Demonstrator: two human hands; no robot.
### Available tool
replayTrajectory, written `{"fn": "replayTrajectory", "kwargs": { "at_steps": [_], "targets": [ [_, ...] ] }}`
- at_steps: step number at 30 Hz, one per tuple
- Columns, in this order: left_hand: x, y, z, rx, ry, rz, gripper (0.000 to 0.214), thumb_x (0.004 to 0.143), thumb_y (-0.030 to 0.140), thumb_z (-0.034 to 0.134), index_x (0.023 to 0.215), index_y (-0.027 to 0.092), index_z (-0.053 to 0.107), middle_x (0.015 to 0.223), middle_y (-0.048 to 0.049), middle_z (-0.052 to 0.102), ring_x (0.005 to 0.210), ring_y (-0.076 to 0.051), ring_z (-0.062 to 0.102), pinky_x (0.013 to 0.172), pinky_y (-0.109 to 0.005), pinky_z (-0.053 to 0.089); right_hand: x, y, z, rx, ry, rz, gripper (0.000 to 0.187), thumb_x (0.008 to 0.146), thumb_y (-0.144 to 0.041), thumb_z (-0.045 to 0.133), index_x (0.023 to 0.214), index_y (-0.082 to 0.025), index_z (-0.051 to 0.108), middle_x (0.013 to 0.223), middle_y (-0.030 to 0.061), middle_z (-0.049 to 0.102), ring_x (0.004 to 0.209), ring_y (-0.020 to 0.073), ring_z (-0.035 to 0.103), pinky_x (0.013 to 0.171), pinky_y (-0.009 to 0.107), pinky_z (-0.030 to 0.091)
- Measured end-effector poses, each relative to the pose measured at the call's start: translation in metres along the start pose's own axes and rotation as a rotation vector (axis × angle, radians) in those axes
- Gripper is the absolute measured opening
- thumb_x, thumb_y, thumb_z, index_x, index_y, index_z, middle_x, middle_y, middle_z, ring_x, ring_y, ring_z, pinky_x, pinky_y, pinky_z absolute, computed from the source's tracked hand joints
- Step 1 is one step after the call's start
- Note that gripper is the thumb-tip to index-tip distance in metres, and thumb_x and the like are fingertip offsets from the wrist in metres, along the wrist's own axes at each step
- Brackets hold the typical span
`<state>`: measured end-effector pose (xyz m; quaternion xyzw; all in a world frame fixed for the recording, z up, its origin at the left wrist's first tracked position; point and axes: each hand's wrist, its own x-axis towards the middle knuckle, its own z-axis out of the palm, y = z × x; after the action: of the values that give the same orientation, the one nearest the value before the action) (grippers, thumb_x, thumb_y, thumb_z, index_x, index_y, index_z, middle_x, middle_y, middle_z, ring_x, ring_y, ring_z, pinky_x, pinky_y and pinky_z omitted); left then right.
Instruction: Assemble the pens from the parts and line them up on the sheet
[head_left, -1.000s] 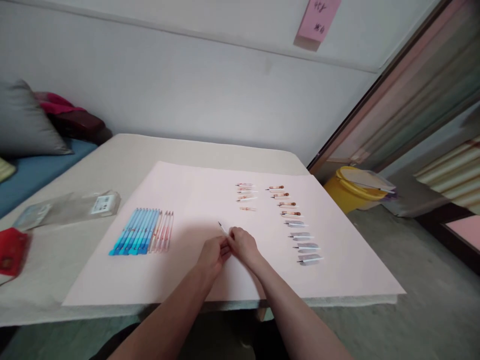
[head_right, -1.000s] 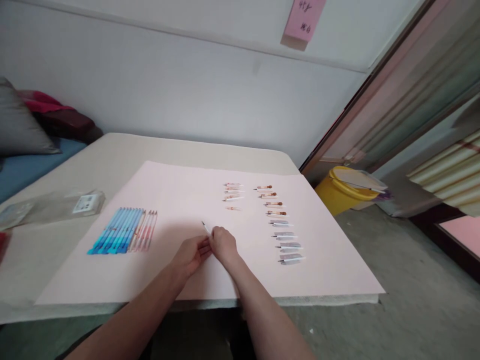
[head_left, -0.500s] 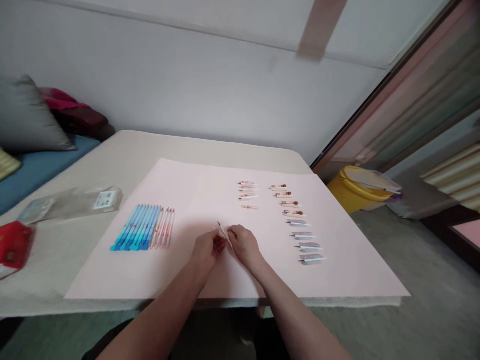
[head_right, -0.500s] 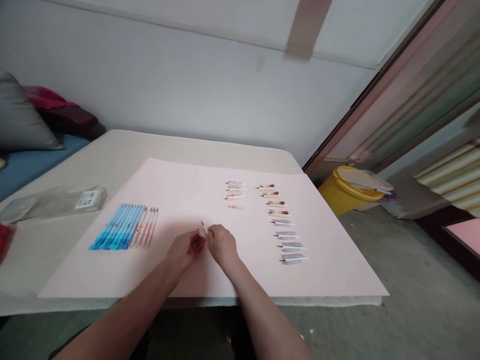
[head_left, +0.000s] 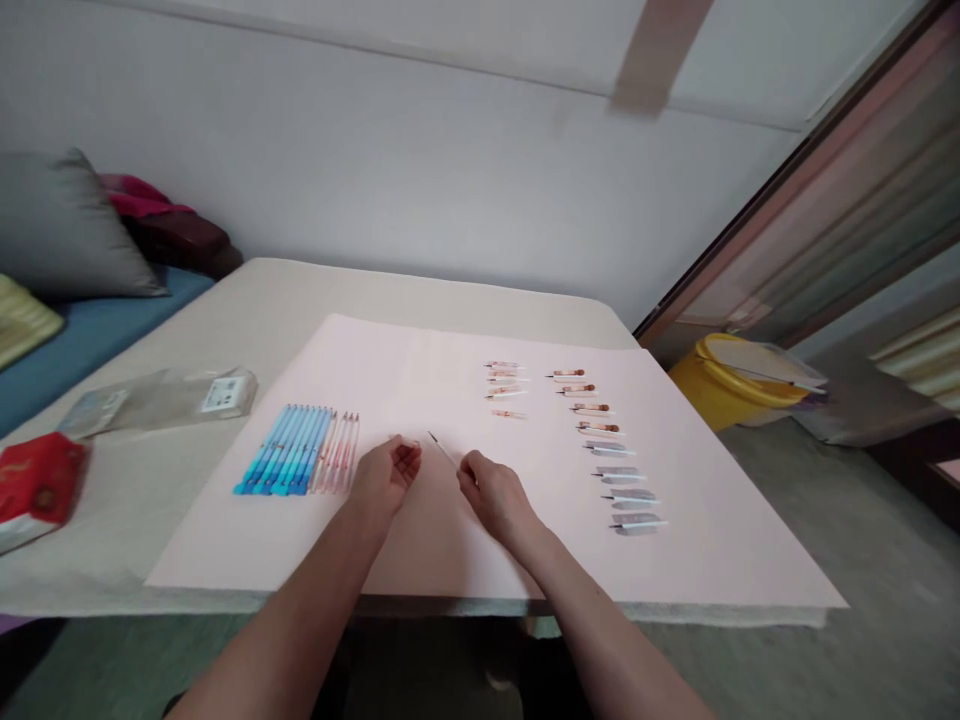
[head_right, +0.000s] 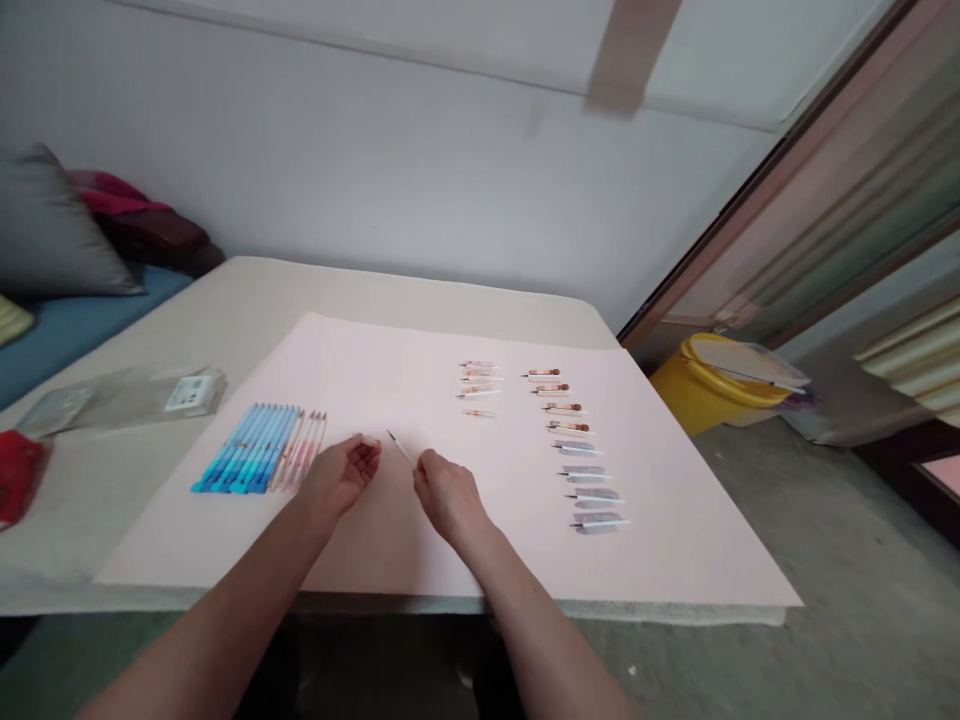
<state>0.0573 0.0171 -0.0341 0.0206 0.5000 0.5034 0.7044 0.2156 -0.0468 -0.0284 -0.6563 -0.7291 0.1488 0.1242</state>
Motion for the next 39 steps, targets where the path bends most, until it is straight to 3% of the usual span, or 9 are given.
{"fn": "replayTrajectory", "kwargs": {
  "at_steps": [13,18,28,33,39],
  "targets": [
    [-0.009,0.001,0.002,0.085,-0.101,0.100,0.007,0.074,0.012,0.057,0.067,0.011,0.057,0.064,-0.0055,0.061,0.058,-0.010,0.059,0.053,-0.019,0.048,-0.009,-0.008,-0.008,0.015,-0.032,-0.028,0.015,0.090,-0.024,0.041,0.089,-0.021,0.056,0.082,0.0017,0.067,0.071,0.0137,0.059,0.059,0.023,0.029],
    [-0.010,0.001,0.002,0.118,-0.113,0.103,0.005,0.071,0.013,0.059,0.066,0.011,0.057,0.065,-0.0055,0.061,0.059,-0.010,0.059,0.054,-0.019,0.048,-0.011,-0.008,-0.008,0.019,-0.004,-0.021,0.015,0.090,-0.024,0.042,0.089,-0.021,0.056,0.082,0.0013,0.066,0.072,0.0134,0.059,0.059,0.023,0.030],
    [-0.022,-0.012,0.009,0.328,-0.149,0.279,0.017,0.068,0.028,0.064,0.071,0.015,0.055,0.071,-0.0036,0.063,0.062,-0.011,0.059,0.057,-0.023,0.046,-0.011,0.000,-0.006,0.130,0.110,-0.071,0.016,0.086,-0.016,0.044,0.088,-0.020,0.059,0.089,0.0031,0.061,0.076,0.0123,0.056,0.066,0.022,0.037],
    [-0.025,-0.026,0.009,0.380,-0.226,0.228,0.019,0.068,0.031,0.065,0.074,0.016,0.054,0.070,-0.0033,0.063,0.063,-0.013,0.061,0.059,-0.024,0.046,-0.009,0.000,-0.003,0.230,0.187,-0.119,0.018,0.083,-0.010,0.043,0.085,-0.020,0.058,0.086,0.0029,0.058,0.077,0.0123,0.056,0.068,0.021,0.040],
    [-0.030,-0.040,0.010,0.325,-0.270,0.194,0.019,0.072,0.031,0.063,0.076,0.017,0.051,0.071,-0.0042,0.065,0.063,-0.013,0.062,0.062,-0.026,0.048,-0.009,0.000,0.002,0.352,0.228,-0.078,0.015,0.083,-0.011,0.046,0.087,-0.019,0.058,0.087,0.0041,0.060,0.079,0.0143,0.057,0.070,0.023,0.043]
  ]
}}
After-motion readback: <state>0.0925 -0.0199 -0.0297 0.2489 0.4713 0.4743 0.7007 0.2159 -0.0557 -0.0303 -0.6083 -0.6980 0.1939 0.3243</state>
